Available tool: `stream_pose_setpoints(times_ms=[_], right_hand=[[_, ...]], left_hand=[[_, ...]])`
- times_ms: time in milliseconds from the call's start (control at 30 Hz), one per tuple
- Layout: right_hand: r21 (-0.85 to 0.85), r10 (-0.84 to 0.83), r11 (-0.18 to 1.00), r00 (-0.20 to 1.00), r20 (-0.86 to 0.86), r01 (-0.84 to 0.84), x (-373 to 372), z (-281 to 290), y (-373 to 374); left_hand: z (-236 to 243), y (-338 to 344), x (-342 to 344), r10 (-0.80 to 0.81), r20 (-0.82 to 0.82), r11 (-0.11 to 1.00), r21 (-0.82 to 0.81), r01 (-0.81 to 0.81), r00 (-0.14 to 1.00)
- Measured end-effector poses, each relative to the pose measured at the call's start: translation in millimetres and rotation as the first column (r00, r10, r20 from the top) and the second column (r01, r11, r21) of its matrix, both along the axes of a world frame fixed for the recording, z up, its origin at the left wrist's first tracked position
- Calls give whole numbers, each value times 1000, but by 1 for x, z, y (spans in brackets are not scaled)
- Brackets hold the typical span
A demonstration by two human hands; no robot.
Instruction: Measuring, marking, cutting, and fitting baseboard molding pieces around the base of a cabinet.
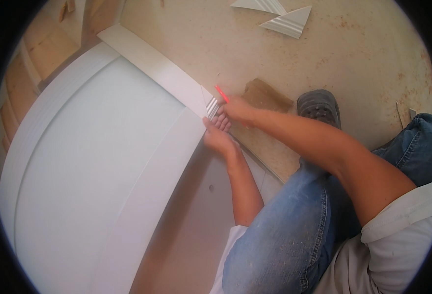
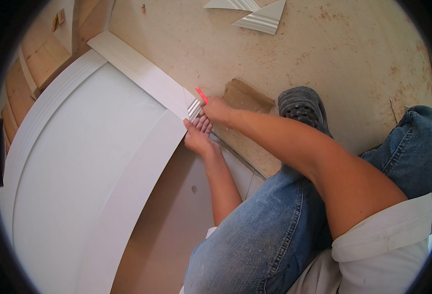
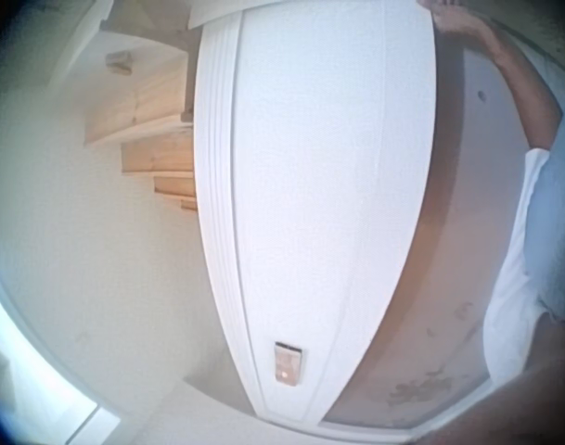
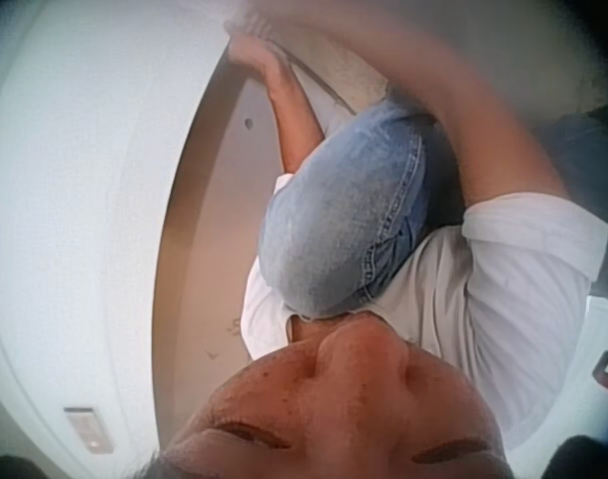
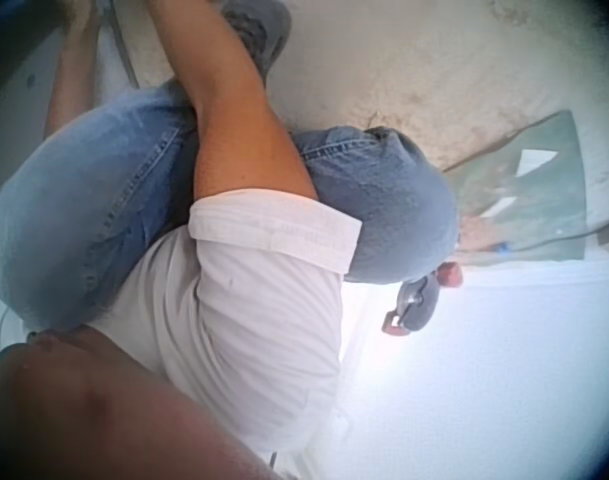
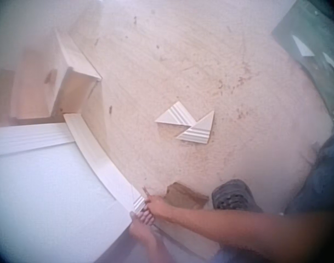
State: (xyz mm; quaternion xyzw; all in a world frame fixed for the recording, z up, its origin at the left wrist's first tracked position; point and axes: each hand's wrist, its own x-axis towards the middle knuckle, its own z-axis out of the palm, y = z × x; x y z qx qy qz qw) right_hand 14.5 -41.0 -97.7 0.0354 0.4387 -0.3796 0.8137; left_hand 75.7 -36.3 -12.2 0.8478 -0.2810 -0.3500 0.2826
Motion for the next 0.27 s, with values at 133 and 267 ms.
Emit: stream_pose_setpoints(times_ms=[133, 267], right_hand=[[-152, 120, 974, 954, -275, -166, 2, -8, 6], [-164, 115, 980, 993, 7, -113, -9, 25, -3]], left_hand=[[-4, 3, -7, 14, -9, 1000, -12, -14, 1000], [-1, 2, 5, 21, -38, 999, -28, -22, 999]])
